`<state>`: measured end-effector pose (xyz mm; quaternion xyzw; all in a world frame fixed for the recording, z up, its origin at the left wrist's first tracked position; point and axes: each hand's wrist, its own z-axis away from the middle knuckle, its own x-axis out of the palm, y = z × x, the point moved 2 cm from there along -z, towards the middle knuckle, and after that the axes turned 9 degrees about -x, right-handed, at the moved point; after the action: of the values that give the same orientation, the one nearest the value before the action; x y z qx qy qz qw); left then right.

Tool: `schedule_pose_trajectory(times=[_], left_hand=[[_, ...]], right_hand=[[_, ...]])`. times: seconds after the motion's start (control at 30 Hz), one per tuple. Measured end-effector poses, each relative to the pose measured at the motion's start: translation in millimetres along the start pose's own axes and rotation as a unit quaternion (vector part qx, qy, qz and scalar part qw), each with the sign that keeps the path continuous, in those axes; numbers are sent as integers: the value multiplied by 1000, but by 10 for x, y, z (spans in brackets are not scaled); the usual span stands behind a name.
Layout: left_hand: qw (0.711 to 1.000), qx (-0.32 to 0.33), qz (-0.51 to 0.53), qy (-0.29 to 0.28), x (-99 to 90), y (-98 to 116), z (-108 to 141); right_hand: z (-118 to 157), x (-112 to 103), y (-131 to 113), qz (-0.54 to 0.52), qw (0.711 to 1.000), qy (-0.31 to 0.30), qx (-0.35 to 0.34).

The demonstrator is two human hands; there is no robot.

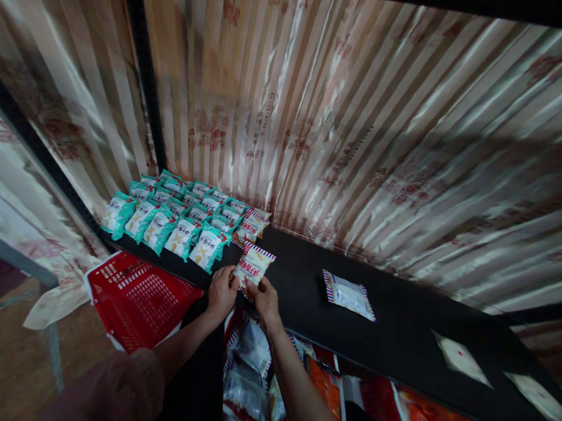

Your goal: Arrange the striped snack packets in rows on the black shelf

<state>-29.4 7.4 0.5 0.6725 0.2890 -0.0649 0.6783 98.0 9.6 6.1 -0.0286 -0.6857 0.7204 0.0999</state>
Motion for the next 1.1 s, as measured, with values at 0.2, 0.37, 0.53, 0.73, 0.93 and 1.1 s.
schedule_pose_trajectory(times=[0.2, 0.37, 0.53, 0.73, 0.93, 1.1], left_hand=[[996, 80, -23, 22, 101, -42, 98], [993, 107, -57, 11, 137, -40, 77], [991, 96, -89, -2, 202, -67, -31], [993, 83, -89, -6, 290, -111, -135], [996, 75, -54, -11, 352, -145, -235], [997, 73, -38, 0, 376, -175, -290]], right_hand=[[-185, 72, 70, 7, 1000, 9, -23], [-343, 174, 121, 42, 998, 10, -44], [-505, 243, 196, 96, 993, 19, -67], [-641, 273, 222, 160, 982, 21, -94], [-721, 312, 250, 187, 977, 27, -99], [-754, 362, 240, 212, 972, 21, -104]])
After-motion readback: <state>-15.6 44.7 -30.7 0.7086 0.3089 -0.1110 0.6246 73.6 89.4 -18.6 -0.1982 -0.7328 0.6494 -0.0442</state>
